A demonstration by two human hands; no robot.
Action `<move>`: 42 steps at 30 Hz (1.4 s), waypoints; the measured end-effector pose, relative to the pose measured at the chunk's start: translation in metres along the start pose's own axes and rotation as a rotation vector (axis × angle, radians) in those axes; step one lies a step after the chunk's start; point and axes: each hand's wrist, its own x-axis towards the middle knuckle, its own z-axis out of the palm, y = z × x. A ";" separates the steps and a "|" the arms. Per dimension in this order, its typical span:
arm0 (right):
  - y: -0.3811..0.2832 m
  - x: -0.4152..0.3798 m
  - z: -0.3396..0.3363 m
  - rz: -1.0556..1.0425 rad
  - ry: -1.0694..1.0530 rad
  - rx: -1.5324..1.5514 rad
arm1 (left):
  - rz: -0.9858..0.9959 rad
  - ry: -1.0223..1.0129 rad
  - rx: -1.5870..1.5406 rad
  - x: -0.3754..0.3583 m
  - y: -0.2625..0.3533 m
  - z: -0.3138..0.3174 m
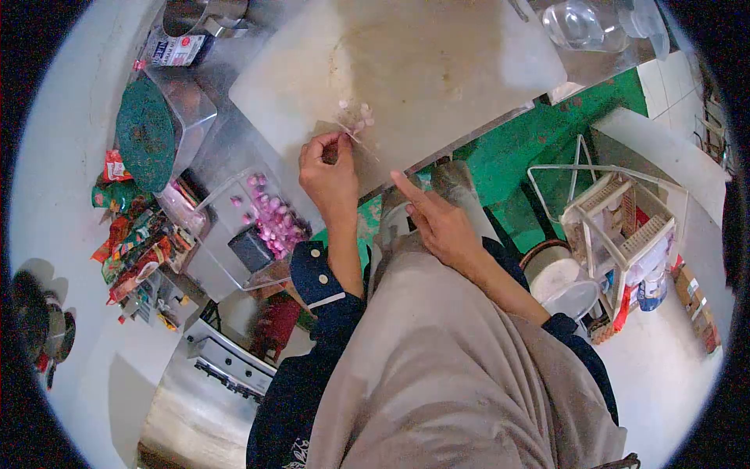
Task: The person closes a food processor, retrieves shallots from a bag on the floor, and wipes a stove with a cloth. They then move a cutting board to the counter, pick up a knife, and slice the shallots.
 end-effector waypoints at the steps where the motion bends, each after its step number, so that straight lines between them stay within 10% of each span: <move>1: 0.001 0.000 0.001 0.007 -0.013 0.002 | -0.018 -0.011 -0.010 0.000 0.000 0.000; 42: 0.004 0.003 -0.002 0.003 -0.059 -0.084 | -0.048 -0.014 0.018 0.003 -0.007 -0.001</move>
